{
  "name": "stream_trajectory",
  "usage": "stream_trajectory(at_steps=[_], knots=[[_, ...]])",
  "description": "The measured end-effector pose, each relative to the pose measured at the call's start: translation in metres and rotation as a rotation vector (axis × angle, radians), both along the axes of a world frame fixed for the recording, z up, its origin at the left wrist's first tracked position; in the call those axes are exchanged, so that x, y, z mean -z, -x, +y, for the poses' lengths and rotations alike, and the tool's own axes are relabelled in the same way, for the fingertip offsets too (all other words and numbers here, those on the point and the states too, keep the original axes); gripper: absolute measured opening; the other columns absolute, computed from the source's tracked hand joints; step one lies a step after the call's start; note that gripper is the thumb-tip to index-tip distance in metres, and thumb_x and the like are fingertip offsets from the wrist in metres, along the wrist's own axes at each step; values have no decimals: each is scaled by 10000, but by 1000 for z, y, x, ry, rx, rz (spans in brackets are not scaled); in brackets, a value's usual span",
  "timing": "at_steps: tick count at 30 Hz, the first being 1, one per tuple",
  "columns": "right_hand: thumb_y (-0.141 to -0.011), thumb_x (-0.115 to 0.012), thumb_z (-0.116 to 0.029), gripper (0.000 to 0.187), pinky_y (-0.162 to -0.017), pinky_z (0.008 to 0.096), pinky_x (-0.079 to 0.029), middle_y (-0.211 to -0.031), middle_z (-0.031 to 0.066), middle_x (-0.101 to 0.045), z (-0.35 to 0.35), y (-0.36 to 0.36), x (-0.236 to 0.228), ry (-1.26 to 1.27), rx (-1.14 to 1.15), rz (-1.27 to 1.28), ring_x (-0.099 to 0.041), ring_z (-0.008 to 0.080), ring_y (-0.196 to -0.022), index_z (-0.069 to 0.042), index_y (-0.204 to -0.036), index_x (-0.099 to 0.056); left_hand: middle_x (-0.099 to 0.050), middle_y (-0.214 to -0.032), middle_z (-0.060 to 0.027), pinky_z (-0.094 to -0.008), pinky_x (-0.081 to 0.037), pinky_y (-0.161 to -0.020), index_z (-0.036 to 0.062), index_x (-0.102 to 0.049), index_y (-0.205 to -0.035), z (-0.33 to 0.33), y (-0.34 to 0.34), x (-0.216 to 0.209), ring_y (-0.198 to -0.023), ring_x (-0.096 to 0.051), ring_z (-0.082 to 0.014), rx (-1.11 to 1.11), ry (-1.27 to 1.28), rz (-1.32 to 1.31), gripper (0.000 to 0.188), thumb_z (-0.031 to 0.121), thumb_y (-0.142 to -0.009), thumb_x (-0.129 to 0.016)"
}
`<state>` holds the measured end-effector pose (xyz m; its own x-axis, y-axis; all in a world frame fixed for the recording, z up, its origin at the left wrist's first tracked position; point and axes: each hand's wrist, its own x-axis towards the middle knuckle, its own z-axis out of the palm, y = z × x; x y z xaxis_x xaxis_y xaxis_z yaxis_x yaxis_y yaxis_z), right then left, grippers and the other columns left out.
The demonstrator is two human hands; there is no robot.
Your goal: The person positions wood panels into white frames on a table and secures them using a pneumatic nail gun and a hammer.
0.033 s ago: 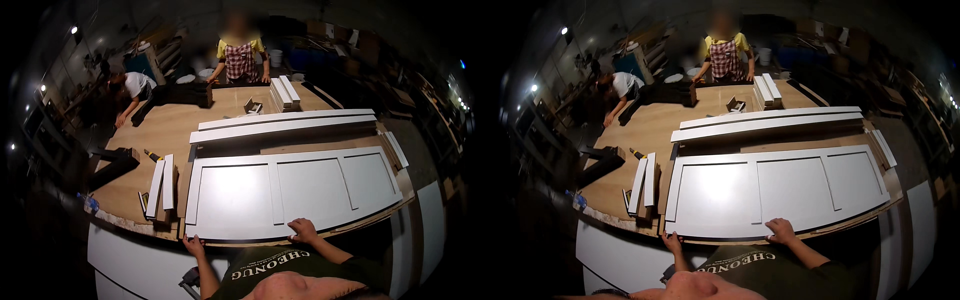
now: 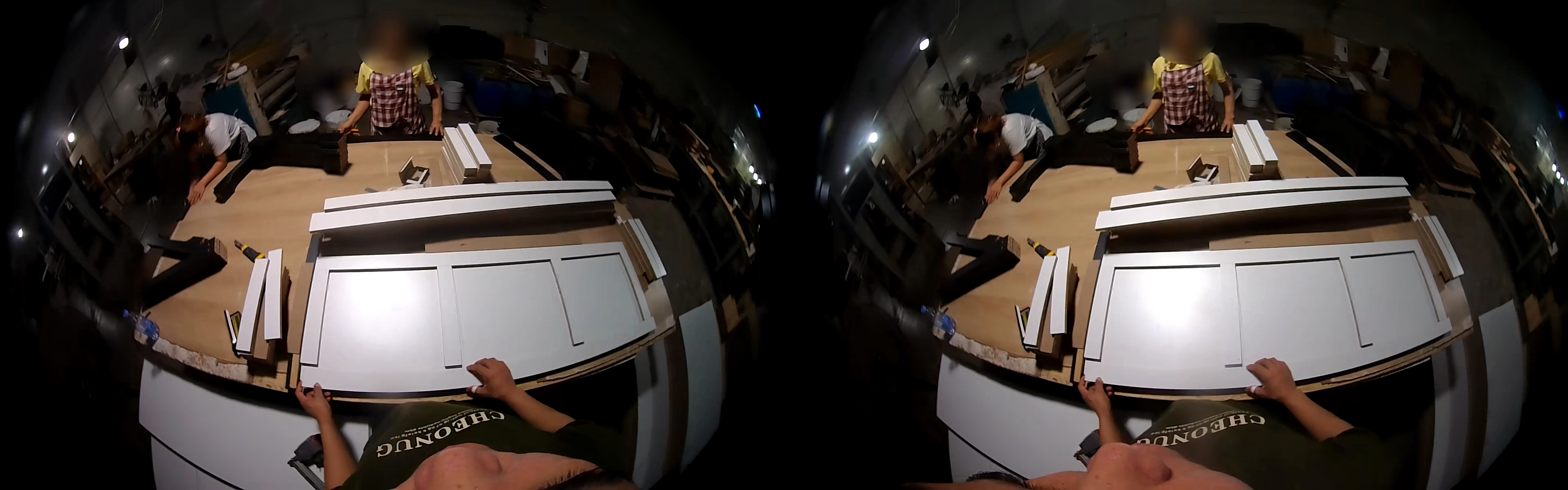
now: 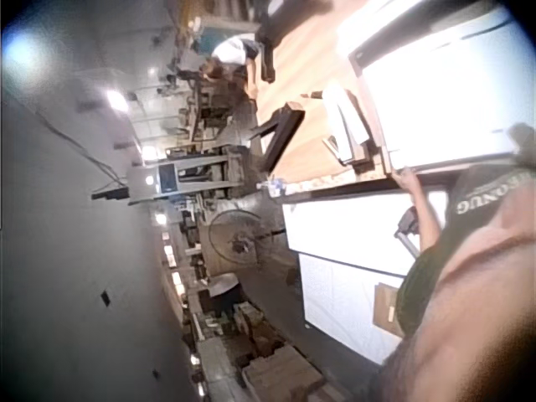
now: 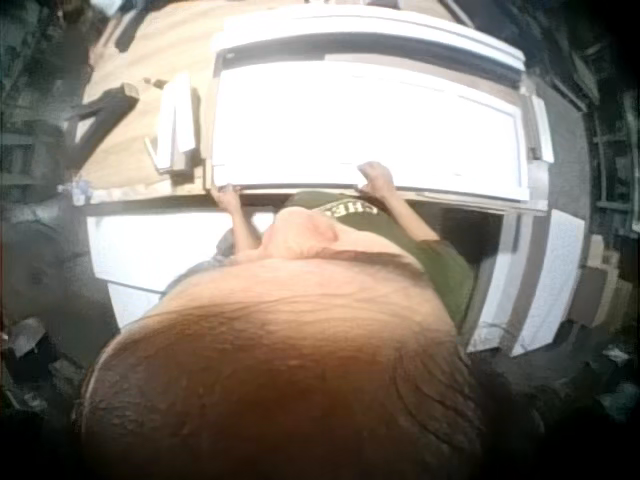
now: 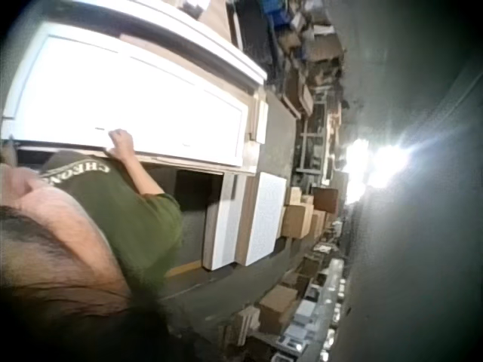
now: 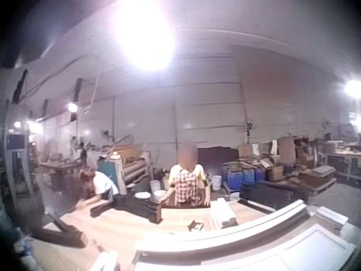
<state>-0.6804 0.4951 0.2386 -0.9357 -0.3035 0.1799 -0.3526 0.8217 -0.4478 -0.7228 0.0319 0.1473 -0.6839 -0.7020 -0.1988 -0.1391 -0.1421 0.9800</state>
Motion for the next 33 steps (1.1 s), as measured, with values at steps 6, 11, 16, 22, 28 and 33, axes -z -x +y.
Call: stream_trajectory(at_steps=[6, 11, 16, 22, 28, 33], knots=[[-608, -789, -229, 444, -793, 423, -479, -982, 104, -630, -16, 10, -11, 92, -28, 33, -592, 320, -924, -107, -1006, -634, -558, -1153, -157, -394, -562, -711, 66, -330, -1329, -12, 16, 36, -964, -596, -259, -91, -121, 177, 612, -144, -794, -538], [-608, -801, -167, 447, -795, 399, -490, -1018, 113, -620, -18, 5, -9, 102, 7, -51, -583, 308, -934, -93, -1021, -646, -576, -691, -66, -243, -450, -466, 36, -344, -1244, 16, 7, 0, -532, -564, -130, -125, 36, 34, 501, 55, -846, -648], [-613, -804, -159, 435, -794, 379, -494, -1018, 100, -618, -23, 6, -6, 121, -12, -37, -585, 293, -927, -98, -1019, -662, -562, -680, -50, -234, -439, -447, 48, -382, -1185, 17, 1, -5, -514, -573, -129, -191, 0, 16, 459, 83, -835, -678], [-612, -807, -194, 417, -799, 397, -479, -1010, 91, -617, -25, 15, -4, 58, -51, 0, -574, 290, -944, -141, -1006, -682, -575, -697, -61, -251, -458, -424, 23, -488, -1065, 24, 18, -19, -475, -564, -135, -268, -17, -56, 340, 115, -823, -708], [-617, -807, -231, 543, -869, 432, -440, -1116, 125, -576, -87, 34, -32, 53, -150, 75, -538, 321, -1038, -103, -1117, -639, -592, -685, -74, -248, -468, -422, 2, -518, -1081, 19, 26, -2, -478, -561, -124, -299, -131, -35, 332, 101, -826, -707], [-627, -835, -315, 745, -905, 438, -431, -1174, 179, -559, -175, 81, -15, 87, -346, -31, -533, 362, -1051, -12, -1232, -523, -606, -686, -67, -242, -479, -453, 17, -453, -1214, 22, 21, -18, -495, -572, -127, -252, -65, 30, 450, 85, -837, -691]])
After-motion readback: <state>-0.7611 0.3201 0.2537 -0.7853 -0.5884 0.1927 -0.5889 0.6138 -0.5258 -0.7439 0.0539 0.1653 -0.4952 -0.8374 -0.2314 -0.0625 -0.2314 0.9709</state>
